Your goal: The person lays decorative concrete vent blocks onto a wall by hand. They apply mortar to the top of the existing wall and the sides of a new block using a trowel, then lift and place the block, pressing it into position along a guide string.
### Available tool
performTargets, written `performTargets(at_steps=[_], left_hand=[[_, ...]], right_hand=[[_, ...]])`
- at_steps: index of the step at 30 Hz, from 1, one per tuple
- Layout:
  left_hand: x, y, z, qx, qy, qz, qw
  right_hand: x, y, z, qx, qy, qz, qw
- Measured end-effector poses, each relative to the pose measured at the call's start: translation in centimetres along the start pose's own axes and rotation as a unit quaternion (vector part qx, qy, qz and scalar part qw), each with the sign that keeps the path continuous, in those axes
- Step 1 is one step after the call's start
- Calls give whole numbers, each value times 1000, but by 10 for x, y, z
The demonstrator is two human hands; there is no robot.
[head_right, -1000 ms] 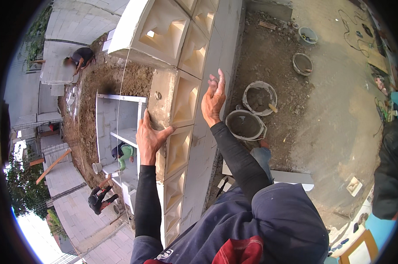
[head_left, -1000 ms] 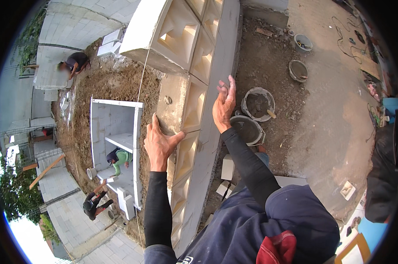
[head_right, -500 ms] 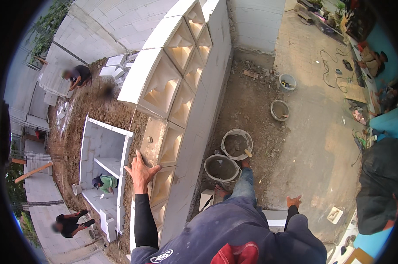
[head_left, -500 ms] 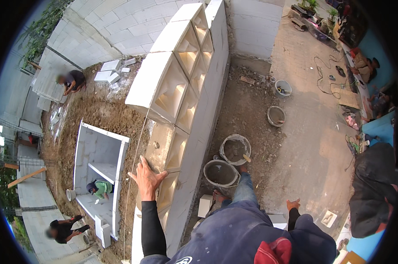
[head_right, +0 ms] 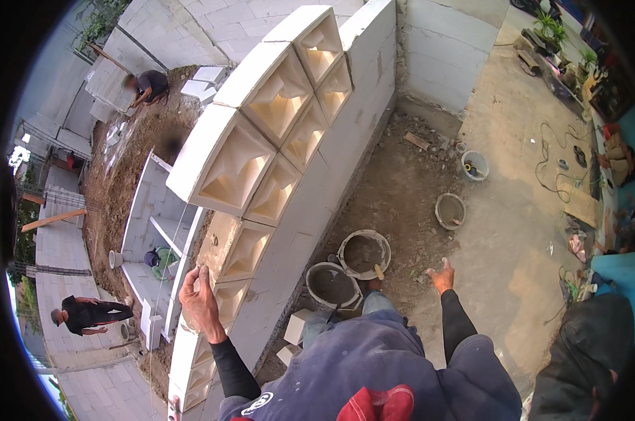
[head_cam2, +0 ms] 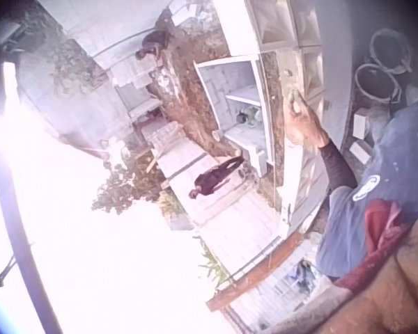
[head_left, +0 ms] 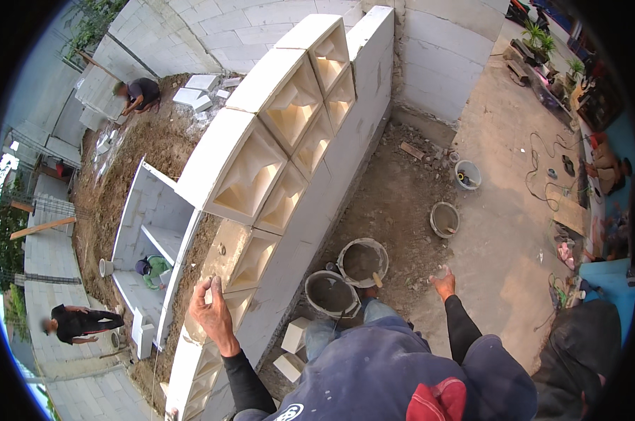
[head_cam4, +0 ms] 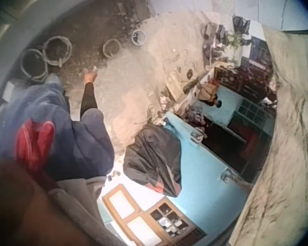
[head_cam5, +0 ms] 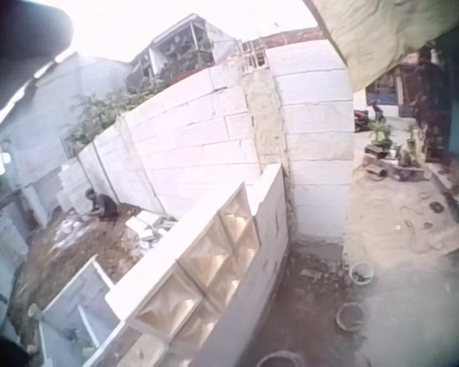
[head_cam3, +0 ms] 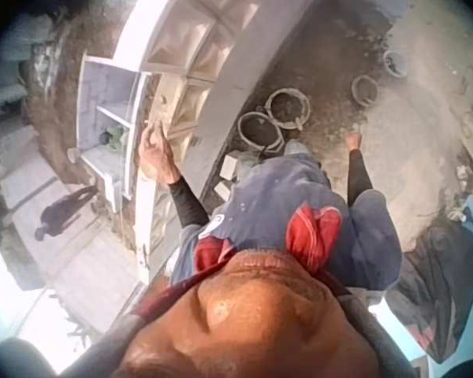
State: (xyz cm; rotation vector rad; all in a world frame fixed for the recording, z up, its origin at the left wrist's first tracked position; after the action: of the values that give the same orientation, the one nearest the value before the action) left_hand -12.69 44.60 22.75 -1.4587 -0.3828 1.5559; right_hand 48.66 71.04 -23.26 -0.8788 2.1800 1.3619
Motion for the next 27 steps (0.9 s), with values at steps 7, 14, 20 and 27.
performTargets(at_steps=[7, 14, 20, 27], left_hand=[[113, -38, -117, -5, 91, -105, 990], [155, 34, -220, -24, 82, -77, 993], [202, 194, -356, -268, -38, -88, 959], [207, 401, -799, -632, 10, 176, 755]], right_hand=[[-76, 78, 73, -107, -16, -132, 985], [-160, -122, 84, -31, 68, -323, 943], [-233, -193, 207, -114, 89, -320, 936], [-179, -78, 238, -208, 116, -306, 922]])
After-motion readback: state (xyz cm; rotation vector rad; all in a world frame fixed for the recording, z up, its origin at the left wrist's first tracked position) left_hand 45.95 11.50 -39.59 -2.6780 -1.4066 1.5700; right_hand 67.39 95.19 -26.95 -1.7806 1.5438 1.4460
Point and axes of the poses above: each hand's wrist, its own z-axis towards the middle knuckle, its own x-axis out of the palm, y = z × x, the point moved 9 cm from there along z, towards the middle knuckle, and after that the axes turned 6 degrees about -x, right-handed, at the moved point
